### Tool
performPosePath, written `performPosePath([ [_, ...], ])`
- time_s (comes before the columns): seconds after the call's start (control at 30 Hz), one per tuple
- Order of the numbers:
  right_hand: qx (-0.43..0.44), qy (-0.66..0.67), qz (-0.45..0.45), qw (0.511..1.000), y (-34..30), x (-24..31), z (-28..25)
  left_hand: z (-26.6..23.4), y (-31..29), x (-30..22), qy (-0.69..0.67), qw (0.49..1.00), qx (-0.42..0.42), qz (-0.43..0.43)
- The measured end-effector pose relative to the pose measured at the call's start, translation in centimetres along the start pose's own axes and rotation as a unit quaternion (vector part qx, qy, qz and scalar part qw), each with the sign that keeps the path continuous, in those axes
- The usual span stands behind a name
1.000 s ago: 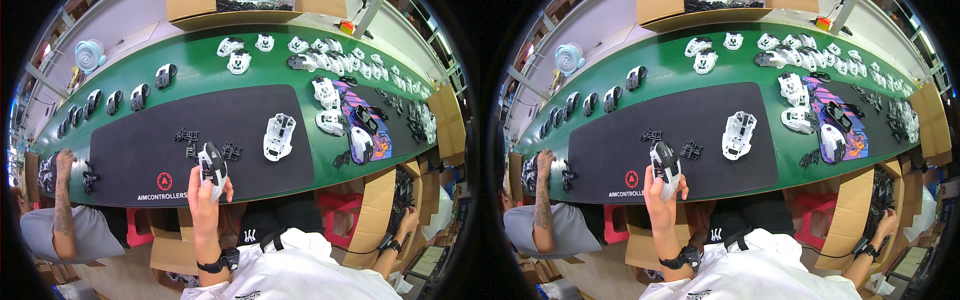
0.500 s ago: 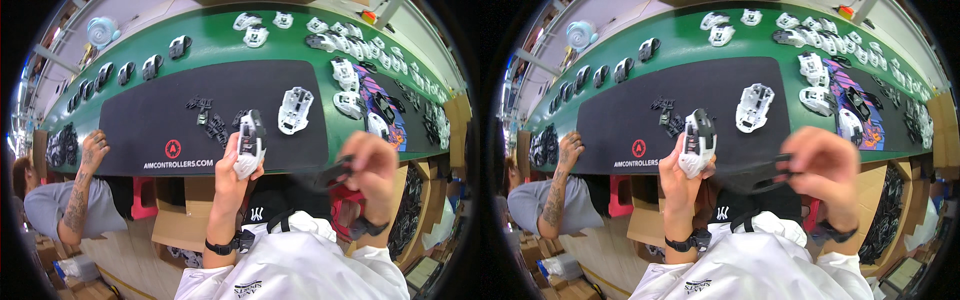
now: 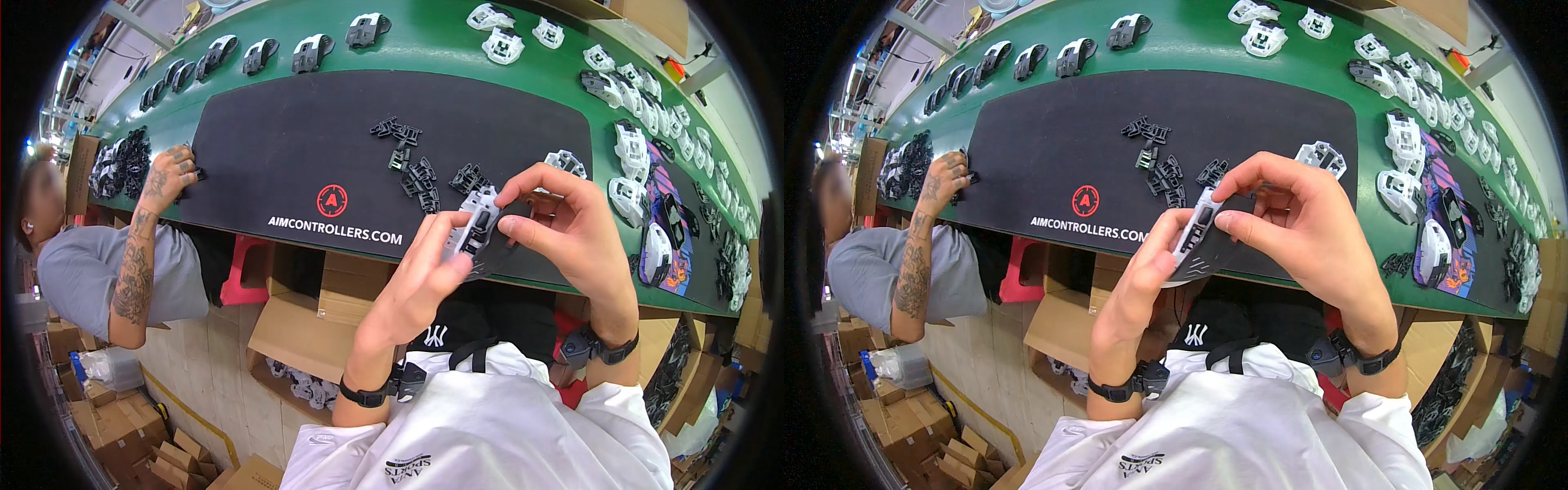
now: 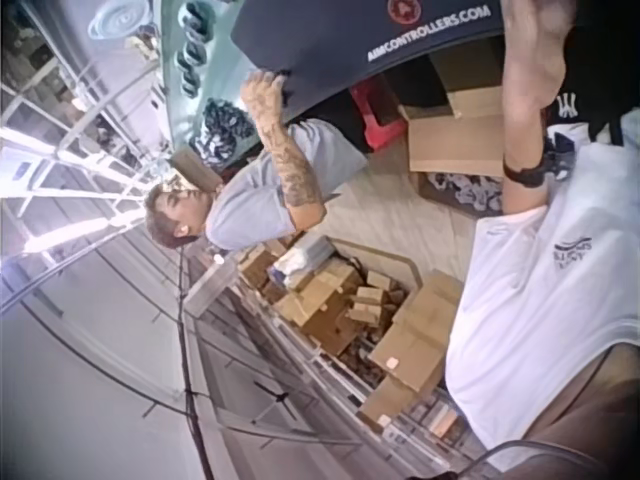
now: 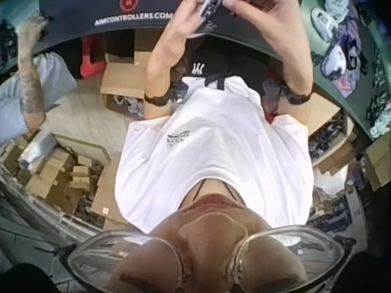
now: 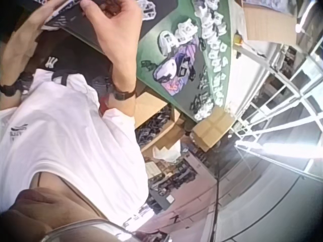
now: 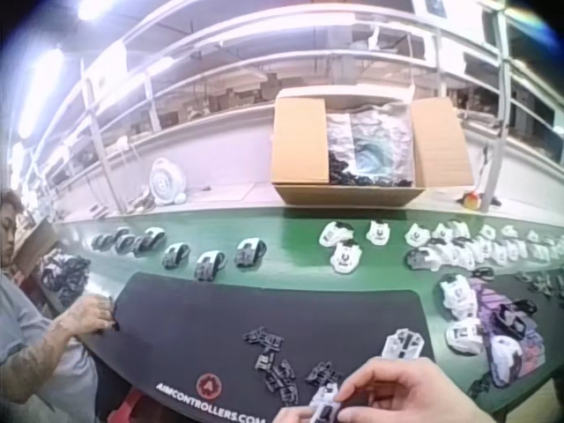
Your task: Assembling internal plastic components and buttons into game controller shells on a production line.
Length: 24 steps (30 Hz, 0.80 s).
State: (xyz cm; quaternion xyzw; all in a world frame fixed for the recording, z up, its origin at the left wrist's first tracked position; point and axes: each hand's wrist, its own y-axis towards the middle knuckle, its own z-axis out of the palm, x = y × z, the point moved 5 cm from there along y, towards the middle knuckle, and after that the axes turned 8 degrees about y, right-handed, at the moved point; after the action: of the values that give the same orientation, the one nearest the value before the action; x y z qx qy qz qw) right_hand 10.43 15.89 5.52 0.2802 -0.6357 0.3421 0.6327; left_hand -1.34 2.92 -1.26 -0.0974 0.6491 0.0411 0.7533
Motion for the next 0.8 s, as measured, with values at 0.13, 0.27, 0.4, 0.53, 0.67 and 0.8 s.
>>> performPosePath([
  [0.13,-0.005,-0.113,-0.040,0.993,-0.2,1.2,0.2,0.1,0.0,-1.7,0.164,0.986,0.006,0.030],
  [0.27,-0.045,-0.286,-0.164,0.943,-1.1,2.7,1.5,0.6,0.2,-2.8,0.272,0.960,-0.001,0.064],
  [0.4,0.007,-0.148,-0.161,0.976,-1.2,1.9,0.4,0.4,0.3,-3.3,0.107,0.985,-0.068,0.117],
  [0.53,-0.018,-0.054,-0.156,0.986,-2.2,2.0,-0.1,0.1,0.5,-2.9,-0.042,0.973,-0.113,0.195],
  [0.67,-0.041,-0.166,-0.194,0.966,-3.4,3.9,-0.3,1.0,0.6,-3.6,-0.139,0.947,-0.083,0.278],
  [0.8,-0.037,-0.137,-0.217,0.966,-4.4,4.9,-0.7,2.3,0.1,-5.2,-0.237,0.934,-0.109,0.244],
])
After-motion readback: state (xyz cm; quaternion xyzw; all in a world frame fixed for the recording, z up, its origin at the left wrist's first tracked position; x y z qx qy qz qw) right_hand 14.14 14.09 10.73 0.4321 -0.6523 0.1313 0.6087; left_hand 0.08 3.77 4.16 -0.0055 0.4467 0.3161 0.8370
